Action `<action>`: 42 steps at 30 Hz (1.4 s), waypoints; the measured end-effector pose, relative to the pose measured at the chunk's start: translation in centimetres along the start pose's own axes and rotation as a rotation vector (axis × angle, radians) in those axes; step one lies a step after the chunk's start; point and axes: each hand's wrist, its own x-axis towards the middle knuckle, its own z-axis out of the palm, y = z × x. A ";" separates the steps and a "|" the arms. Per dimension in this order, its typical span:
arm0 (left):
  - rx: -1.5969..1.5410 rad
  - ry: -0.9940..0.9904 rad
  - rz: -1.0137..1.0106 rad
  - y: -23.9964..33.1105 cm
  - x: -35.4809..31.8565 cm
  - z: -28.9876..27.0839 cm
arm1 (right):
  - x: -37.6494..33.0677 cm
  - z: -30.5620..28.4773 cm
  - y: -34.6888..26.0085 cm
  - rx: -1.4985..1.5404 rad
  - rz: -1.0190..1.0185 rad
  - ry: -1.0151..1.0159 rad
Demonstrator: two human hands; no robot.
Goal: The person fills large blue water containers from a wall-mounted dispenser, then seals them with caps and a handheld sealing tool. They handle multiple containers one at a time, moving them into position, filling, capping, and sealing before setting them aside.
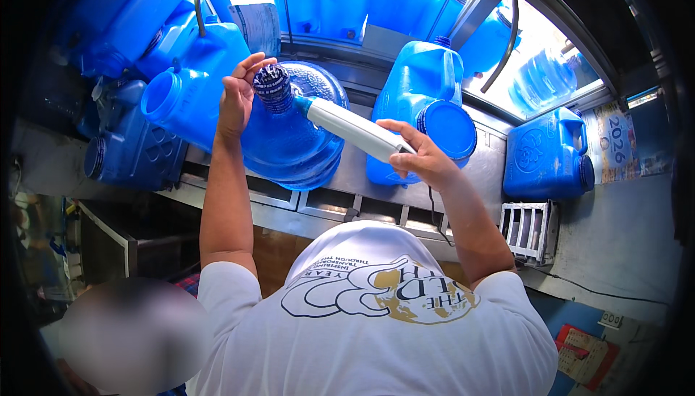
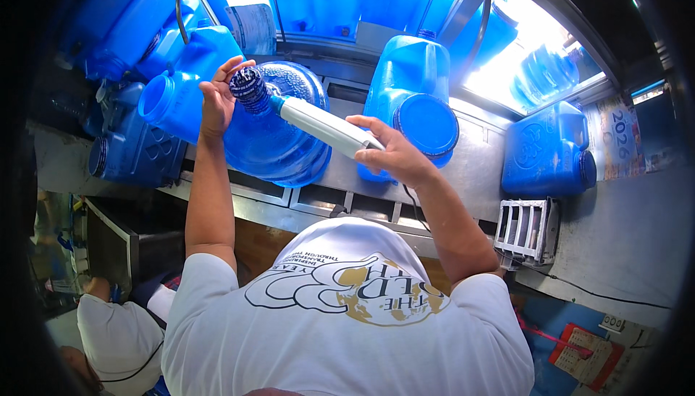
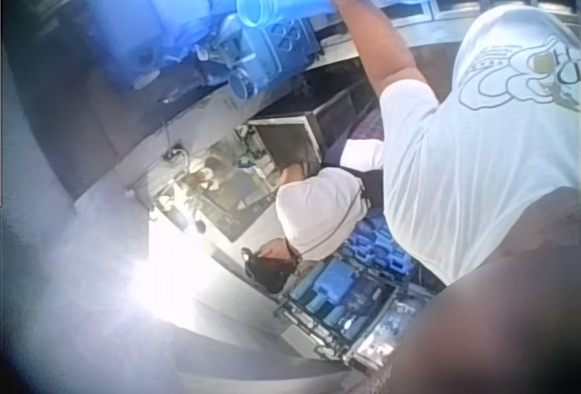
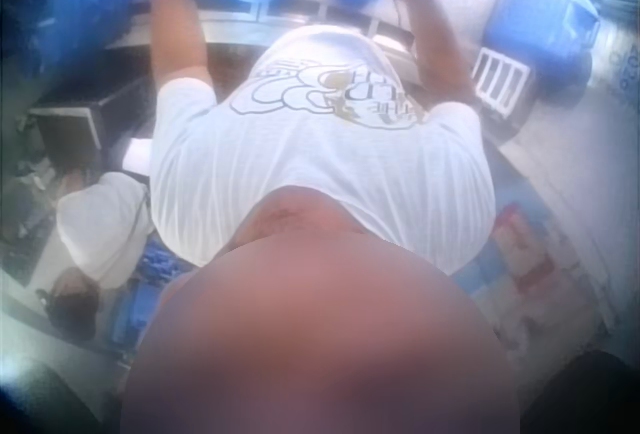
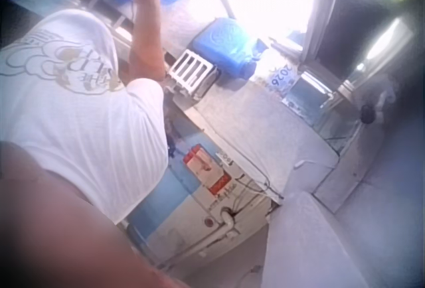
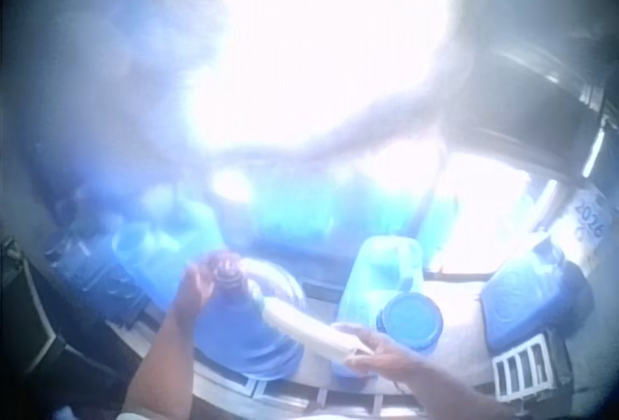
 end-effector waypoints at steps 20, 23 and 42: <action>0.447 0.572 0.101 -0.4 -2.8 8.5 | -3.2 3.4 -1.7 -0.190 -0.147 0.165; 0.415 0.399 0.079 0.1 -1.8 6.7 | -3.1 3.1 -1.3 -0.205 -0.155 0.179; 0.181 -0.011 -0.122 2.2 0.1 2.9 | -0.9 -0.3 -0.5 -0.203 -0.056 0.004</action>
